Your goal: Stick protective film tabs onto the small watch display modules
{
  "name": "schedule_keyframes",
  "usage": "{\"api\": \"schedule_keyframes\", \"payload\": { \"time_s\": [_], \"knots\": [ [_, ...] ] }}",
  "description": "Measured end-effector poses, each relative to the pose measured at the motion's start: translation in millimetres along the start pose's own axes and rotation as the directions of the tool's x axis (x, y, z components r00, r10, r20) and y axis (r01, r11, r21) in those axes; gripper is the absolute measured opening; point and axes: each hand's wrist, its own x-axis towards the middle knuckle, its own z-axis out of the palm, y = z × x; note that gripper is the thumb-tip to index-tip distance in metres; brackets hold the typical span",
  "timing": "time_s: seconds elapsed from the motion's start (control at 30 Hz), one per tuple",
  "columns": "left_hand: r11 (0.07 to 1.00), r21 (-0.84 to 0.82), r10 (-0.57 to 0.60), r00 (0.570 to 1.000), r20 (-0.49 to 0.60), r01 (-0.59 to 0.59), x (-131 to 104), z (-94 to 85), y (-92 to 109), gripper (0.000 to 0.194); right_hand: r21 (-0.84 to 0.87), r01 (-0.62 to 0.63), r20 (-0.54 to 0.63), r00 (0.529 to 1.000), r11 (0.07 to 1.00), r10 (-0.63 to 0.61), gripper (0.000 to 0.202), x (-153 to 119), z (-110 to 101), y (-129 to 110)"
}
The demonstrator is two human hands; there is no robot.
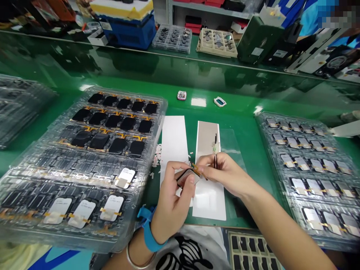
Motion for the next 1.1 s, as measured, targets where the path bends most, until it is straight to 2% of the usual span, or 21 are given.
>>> {"api": "schedule_keyframes", "payload": {
  "time_s": [0.13,0.27,0.4,0.47,0.53,0.67,0.77,0.93,1.03,1.1],
  "knots": [
    [0.997,0.074,0.017,0.999,0.035,-0.019,-0.9,-0.7,-1.1,0.008,0.025,0.009,-0.015,1.000,1.000,-0.009,0.021,-2.9,-3.6,3.2],
    [0.995,0.097,-0.037,0.997,0.067,0.031,-0.4,-1.5,-2.6,0.011,0.030,-0.007,0.001,1.000,1.000,0.007,0.023,-3.6,-5.6,3.4],
    [0.993,0.086,-0.089,0.993,0.083,0.081,-0.9,-2.5,-1.4,0.012,-0.090,-0.006,-0.044,0.999,0.996,0.002,0.026,-5.7,-3.9,2.9],
    [0.993,0.069,-0.106,0.990,0.098,0.100,-2.0,-3.6,-0.8,0.012,-0.210,0.032,-0.098,0.994,0.977,-0.053,0.024,-8.7,-1.5,1.6],
    [0.992,0.043,-0.121,0.985,0.120,0.117,-3.2,-4.9,-0.8,0.014,-0.343,0.109,-0.139,0.976,0.933,-0.165,0.019,-12.4,1.5,-0.7],
    [0.989,-0.004,-0.143,0.978,0.149,0.146,-3.8,-5.2,-2.3,0.017,-0.526,0.223,-0.139,0.929,0.821,-0.342,0.017,-18.7,7.3,-4.4],
    [0.988,-0.015,-0.151,0.978,0.141,0.155,-3.1,-3.4,-3.1,0.015,-0.561,0.217,-0.150,0.923,0.799,-0.355,0.020,-20.9,10.9,-2.5],
    [0.991,0.009,-0.131,0.979,0.157,0.131,-1.3,-2.3,-4.0,0.015,-0.514,0.164,-0.246,0.912,0.842,-0.328,0.010,-25.5,12.5,4.0],
    [0.988,0.089,-0.140,0.978,0.154,0.127,0.4,-2.7,-2.2,0.015,-0.514,0.193,-0.309,0.867,0.836,-0.390,0.021,-33.9,7.2,7.2],
    [0.971,0.221,-0.127,0.977,0.172,0.087,0.4,-2.9,1.7,0.014,-0.566,0.216,-0.375,0.792,0.795,-0.482,0.031,-41.2,3.0,11.4]
  ]
}}
